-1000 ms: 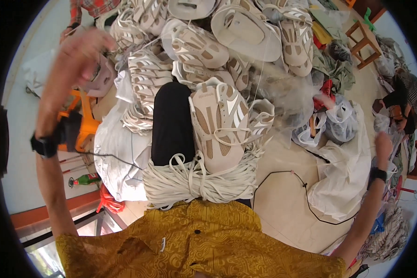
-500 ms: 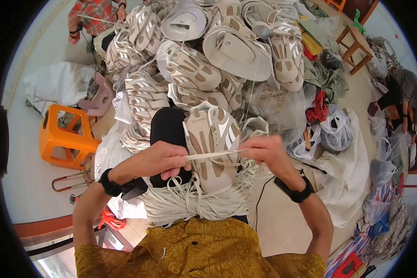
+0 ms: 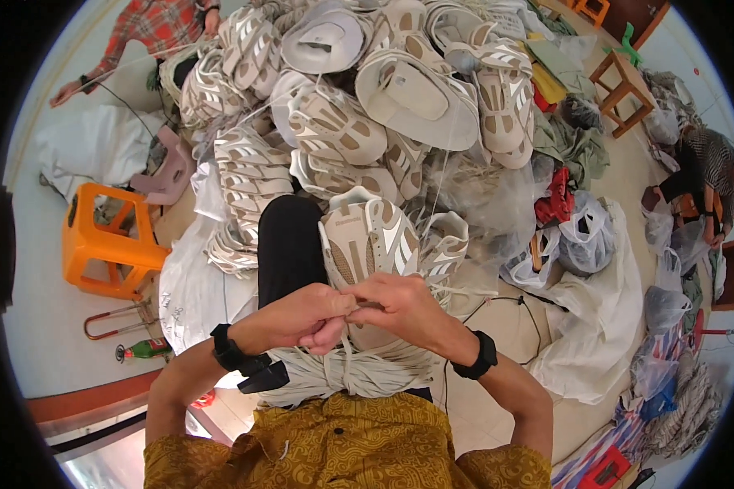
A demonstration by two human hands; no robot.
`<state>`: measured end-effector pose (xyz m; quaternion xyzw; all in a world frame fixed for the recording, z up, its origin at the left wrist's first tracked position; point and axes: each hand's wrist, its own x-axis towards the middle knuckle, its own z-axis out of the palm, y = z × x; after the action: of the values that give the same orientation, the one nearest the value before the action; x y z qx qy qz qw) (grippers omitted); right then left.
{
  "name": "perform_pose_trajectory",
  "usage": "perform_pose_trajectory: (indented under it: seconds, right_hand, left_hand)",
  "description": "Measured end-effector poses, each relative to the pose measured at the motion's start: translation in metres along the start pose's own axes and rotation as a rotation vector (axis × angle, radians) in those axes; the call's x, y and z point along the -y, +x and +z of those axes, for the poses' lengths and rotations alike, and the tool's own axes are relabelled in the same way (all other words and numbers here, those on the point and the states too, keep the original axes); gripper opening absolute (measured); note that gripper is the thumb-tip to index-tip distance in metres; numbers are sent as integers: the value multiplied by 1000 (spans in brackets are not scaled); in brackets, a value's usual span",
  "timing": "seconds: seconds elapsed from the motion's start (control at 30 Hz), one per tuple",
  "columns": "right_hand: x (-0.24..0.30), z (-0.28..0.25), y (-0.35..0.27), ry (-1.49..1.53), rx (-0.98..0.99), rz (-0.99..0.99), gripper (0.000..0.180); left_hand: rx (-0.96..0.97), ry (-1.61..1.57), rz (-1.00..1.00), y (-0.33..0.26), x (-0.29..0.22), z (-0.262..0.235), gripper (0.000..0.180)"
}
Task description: Lacing and preparing a large batch of white shoes in a manufacturing environment.
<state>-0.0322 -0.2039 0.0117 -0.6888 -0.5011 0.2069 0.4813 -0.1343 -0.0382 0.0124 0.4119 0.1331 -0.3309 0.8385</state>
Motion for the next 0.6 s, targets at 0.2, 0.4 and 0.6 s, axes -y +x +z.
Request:
perform_pose_trajectory:
  seconds: [0.2,0.4,0.6]
  right_hand:
    - [-12,-2,-10,-560,113,-282,8]
    - [-34,-11,-3,-130,-104,85,7]
    - [-63,18,3,-491,33,-68,7]
  left_hand:
    - [-185,251,24,0,19,16,35]
    - [-395,1936,776,6,55,22,57]
    - [-380,2282,819,23,59,23,50]
